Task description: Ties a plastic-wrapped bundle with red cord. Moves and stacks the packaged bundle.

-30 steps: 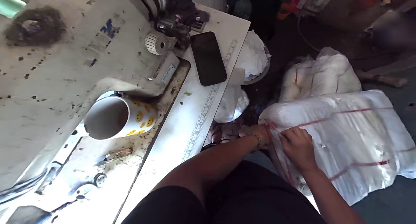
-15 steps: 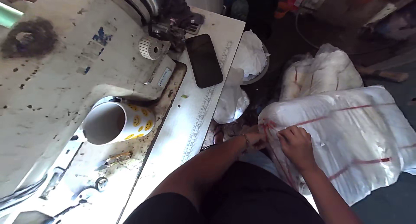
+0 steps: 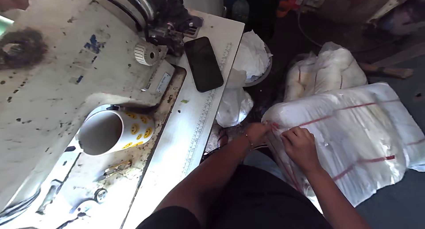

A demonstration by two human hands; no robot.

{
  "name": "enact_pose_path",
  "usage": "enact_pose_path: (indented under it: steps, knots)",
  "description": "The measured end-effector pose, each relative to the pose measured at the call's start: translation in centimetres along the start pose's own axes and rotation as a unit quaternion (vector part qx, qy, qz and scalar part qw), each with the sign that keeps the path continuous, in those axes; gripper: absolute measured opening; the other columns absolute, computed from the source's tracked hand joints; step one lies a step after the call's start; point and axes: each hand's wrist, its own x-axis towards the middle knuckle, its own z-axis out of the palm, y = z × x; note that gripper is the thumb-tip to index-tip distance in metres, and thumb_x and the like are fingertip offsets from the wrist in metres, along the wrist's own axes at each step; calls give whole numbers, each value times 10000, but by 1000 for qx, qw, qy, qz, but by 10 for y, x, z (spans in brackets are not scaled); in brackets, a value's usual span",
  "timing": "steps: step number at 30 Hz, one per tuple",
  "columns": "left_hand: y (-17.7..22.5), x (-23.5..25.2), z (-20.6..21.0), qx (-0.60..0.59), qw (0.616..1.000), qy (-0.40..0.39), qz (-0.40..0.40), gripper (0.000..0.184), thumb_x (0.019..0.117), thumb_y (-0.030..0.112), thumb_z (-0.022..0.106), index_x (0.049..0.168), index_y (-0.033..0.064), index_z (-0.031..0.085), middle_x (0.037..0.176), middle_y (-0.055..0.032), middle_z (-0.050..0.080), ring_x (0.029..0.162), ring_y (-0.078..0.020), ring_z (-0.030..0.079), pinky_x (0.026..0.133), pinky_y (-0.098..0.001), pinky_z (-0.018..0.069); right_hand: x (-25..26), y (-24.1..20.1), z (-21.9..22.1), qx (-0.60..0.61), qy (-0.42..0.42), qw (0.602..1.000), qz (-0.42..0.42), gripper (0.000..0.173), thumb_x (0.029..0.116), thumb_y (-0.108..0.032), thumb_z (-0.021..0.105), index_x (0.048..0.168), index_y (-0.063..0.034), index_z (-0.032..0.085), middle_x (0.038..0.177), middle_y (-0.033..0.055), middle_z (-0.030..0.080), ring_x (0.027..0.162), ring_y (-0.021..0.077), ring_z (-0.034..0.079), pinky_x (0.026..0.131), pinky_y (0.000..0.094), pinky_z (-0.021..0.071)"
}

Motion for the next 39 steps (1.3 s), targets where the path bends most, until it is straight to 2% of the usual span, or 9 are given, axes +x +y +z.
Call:
enact_pose_path:
  steps: [3, 8, 17, 20, 24, 28, 31, 34, 39]
  knots:
    - [1, -1, 2, -134, 985, 70, -81, 260, 1009, 87, 585, 1221, -26, 682, 1126, -200, 714, 1049, -289, 691, 967, -446, 530, 1, -1, 0, 4, -7, 1000, 9, 172, 892, -160, 639, 836, -47, 756, 866, 157, 691, 842, 401, 673, 709, 569, 514]
    - [-5, 6, 26, -434, 857, 136, -242, 285, 1011, 118, 612, 1253, -32, 607, 1144, -181, 636, 973, -222, 605, 880, -383, 507, 0, -1, 1, 3, -6, 1000, 5, 169, 882, -161, 633, 826, -56, 754, 868, 146, 696, 847, 396, 673, 700, 565, 509]
    - [-15, -4, -4, -170, 966, -8, -196, 354, 1012, 136, 626, 1297, -66, 572, 1249, -277, 624, 1157, -376, 618, 1014, -516, 478, -1, -1, 0, 3, -7, 1000, -1, 173, 882, -177, 650, 834, -50, 758, 870, 157, 696, 842, 409, 678, 692, 572, 517]
    - [-27, -13, -7, -247, 932, 86, -251, 307, 1032, 135, 601, 1271, -57, 616, 1238, -255, 645, 1135, -340, 633, 1019, -487, 481, 1, -3, 0, -3, -7, 1000, 2, 176, 880, -185, 651, 829, -50, 753, 870, 158, 695, 849, 411, 677, 693, 580, 514]
    - [-21, 0, 10, -405, 870, 47, -278, 305, 1053, 262, 580, 1195, -2, 635, 928, -76, 641, 742, -106, 581, 706, -271, 502, 1, -4, 0, -1, -15, 1000, 5, 159, 869, -166, 667, 841, -35, 753, 880, 173, 697, 862, 436, 675, 704, 603, 511]
    - [-7, 15, 26, -396, 878, -9, -267, 354, 1029, 228, 633, 1299, -1, 620, 1146, -144, 665, 924, -148, 650, 852, -306, 542, 1, -4, 0, -8, -18, 1000, 9, 173, 879, -178, 663, 838, -36, 754, 872, 172, 694, 856, 432, 673, 697, 599, 505]
    - [-4, 17, 28, -519, 799, 20, -304, 319, 1031, 54, 569, 1338, -23, 529, 1110, -129, 603, 862, -125, 594, 787, -253, 516, 0, -2, 0, -10, -12, 1000, 0, 184, 881, -183, 649, 833, -41, 756, 857, 170, 689, 836, 424, 674, 684, 587, 507]
    - [-7, 7, 30, -664, 668, 39, -334, 83, 1065, 137, 491, 1042, 70, 534, 741, -20, 508, 555, -79, 505, 528, -193, 466, 1, -1, 0, -11, -10, 1000, -4, 200, 889, -200, 637, 831, -50, 754, 857, 158, 686, 833, 415, 670, 686, 576, 507]
    - [-14, -10, 10, -748, 630, 50, -203, 326, 1044, 136, 378, 724, 176, 421, 529, 70, 400, 410, -26, 390, 419, -157, 375, -1, 3, 0, -4, -9, 1000, -7, 225, 903, -228, 623, 853, -55, 758, 869, 153, 689, 838, 410, 668, 686, 576, 502]
